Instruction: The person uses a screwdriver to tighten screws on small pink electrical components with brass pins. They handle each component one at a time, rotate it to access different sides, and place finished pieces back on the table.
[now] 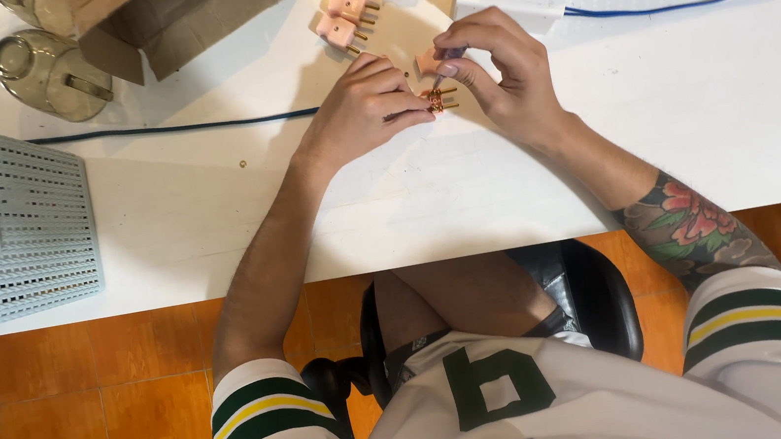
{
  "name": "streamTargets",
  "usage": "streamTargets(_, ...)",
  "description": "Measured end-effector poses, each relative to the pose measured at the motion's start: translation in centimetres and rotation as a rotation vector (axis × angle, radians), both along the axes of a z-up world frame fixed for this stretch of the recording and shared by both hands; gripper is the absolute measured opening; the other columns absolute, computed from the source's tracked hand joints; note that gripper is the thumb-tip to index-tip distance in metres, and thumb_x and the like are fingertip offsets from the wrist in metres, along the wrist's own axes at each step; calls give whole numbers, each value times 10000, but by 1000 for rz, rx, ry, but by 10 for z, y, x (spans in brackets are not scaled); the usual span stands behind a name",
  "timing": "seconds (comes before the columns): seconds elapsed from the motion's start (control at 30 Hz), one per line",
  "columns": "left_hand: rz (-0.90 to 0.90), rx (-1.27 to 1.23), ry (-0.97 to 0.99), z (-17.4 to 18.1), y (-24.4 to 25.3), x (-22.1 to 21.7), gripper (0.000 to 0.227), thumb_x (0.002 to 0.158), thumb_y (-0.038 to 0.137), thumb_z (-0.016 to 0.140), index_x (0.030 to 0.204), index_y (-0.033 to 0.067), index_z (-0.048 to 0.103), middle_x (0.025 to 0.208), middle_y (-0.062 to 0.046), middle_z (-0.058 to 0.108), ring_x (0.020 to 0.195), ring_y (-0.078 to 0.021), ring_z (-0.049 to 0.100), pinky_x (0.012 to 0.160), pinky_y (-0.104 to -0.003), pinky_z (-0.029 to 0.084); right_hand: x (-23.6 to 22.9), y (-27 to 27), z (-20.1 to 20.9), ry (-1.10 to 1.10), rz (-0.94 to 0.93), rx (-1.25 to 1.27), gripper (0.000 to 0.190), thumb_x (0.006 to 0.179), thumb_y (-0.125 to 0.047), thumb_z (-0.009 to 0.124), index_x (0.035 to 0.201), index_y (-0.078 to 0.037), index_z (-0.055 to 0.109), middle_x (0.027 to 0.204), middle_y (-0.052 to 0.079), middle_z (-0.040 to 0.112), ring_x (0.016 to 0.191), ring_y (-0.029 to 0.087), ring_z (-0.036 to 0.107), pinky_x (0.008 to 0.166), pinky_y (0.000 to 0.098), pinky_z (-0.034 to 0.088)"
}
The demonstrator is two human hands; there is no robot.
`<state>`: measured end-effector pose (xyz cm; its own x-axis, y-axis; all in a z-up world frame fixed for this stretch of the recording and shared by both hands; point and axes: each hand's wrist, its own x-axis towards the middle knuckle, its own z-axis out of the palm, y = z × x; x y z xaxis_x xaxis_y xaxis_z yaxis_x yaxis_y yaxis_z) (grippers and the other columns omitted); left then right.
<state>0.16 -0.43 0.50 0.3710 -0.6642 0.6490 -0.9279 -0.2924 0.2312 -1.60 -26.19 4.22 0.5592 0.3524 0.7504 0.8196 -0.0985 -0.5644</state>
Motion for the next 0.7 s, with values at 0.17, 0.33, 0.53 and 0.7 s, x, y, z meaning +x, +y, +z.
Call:
streamTargets(0.17,15,-20,10,-1,-3,-1,88,1058,198,973,1035,136,915,911,9,677,906,-233,585,914,-357,472,-6,2,0,98,-23,7,199,1237,26,666,1433,58,670,1228,263,748,1132,373,754,1035,443,658)
streamTargets(0.33,16,-3,-22,3,-3,-2,116,1088,207,940,1007,143,889,914,23,705,870,-220,561,920,-350,459,-8,1,-5,166,12,7,267,1280,12,540,1537,51,604,1342,255,749,1183,378,778,1066,459,673)
streamTargets(0.53,37,26,-28,2,-2,-2,144,1103,221,921,1016,131,850,932,23,738,900,-213,606,960,-351,464,-12,2,12,174,15,-34,345,1286,-170,572,1576,16,602,1472,231,605,1304,380,673,1144,476,578)
streamTargets(0.7,46,44,-25,-3,0,-2,66,1082,195,951,1061,169,893,920,10,587,912,-225,565,943,-360,463,-7,1,-1,102,-43,-15,266,1245,-141,682,1452,17,735,1234,170,567,1104,301,619,999,388,546)
